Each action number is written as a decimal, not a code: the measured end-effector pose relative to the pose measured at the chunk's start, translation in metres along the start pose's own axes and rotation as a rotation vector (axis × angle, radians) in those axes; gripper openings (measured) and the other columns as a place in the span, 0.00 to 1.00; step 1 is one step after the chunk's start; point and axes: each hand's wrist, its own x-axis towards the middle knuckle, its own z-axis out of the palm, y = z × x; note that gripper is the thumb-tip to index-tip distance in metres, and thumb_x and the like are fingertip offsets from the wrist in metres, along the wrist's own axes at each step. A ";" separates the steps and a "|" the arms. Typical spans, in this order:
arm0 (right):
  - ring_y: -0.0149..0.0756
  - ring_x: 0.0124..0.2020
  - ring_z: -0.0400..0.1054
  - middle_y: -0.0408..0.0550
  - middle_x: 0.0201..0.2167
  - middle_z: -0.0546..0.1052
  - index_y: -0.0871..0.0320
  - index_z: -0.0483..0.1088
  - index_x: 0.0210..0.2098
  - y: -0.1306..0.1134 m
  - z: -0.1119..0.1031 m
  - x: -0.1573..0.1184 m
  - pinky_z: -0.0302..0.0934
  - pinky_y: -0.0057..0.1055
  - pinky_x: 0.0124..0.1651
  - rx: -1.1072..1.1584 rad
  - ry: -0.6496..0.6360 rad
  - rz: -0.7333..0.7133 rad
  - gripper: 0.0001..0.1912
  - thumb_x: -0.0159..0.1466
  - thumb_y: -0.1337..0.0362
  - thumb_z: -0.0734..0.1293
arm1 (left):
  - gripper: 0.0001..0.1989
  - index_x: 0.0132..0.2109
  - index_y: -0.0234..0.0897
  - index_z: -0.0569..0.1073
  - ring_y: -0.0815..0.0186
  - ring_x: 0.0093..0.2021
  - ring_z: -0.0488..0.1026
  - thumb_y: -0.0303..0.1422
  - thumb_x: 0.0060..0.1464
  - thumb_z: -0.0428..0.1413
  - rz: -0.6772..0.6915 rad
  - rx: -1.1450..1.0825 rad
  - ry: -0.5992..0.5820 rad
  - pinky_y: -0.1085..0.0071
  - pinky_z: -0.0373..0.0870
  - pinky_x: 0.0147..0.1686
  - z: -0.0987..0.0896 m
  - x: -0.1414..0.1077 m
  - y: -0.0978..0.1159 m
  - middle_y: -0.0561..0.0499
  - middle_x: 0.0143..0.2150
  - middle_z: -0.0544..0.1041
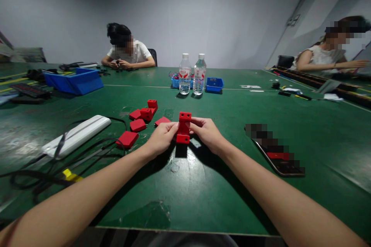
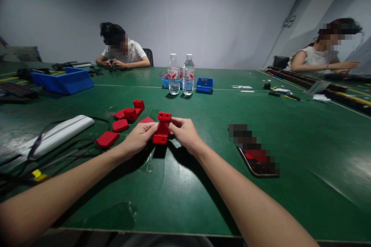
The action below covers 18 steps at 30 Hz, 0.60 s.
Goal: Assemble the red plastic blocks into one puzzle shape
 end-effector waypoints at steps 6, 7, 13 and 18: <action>0.31 0.27 0.71 0.49 0.31 0.80 0.60 0.77 0.35 -0.003 -0.003 0.001 0.66 0.30 0.36 0.204 0.014 0.114 0.10 0.53 0.66 0.74 | 0.23 0.35 0.35 0.78 0.63 0.32 0.72 0.46 0.60 0.45 0.214 0.582 0.197 0.71 0.65 0.36 -0.012 -0.005 0.011 0.49 0.31 0.79; 0.30 0.27 0.71 0.49 0.30 0.79 0.60 0.76 0.34 -0.003 -0.004 0.002 0.66 0.30 0.35 0.227 0.033 0.140 0.07 0.55 0.68 0.72 | 0.23 0.36 0.35 0.78 0.62 0.34 0.73 0.46 0.61 0.44 0.227 0.687 0.245 0.70 0.66 0.38 -0.015 -0.005 0.015 0.47 0.33 0.79; 0.27 0.21 0.69 0.46 0.24 0.77 0.61 0.72 0.32 -0.006 -0.004 0.003 0.64 0.24 0.26 0.255 0.192 0.268 0.08 0.61 0.75 0.62 | 0.30 0.58 0.32 0.67 0.47 0.60 0.63 0.49 0.60 0.41 -0.050 1.292 0.438 0.52 0.58 0.56 -0.041 -0.003 0.022 0.36 0.61 0.67; 0.31 0.22 0.70 0.46 0.22 0.75 0.62 0.69 0.33 -0.008 -0.004 0.004 0.67 0.27 0.27 0.266 0.243 0.338 0.09 0.64 0.72 0.58 | 0.43 0.68 0.32 0.49 0.39 0.59 0.64 0.58 0.56 0.37 -0.321 1.351 0.282 0.49 0.63 0.51 -0.050 -0.002 0.010 0.28 0.70 0.45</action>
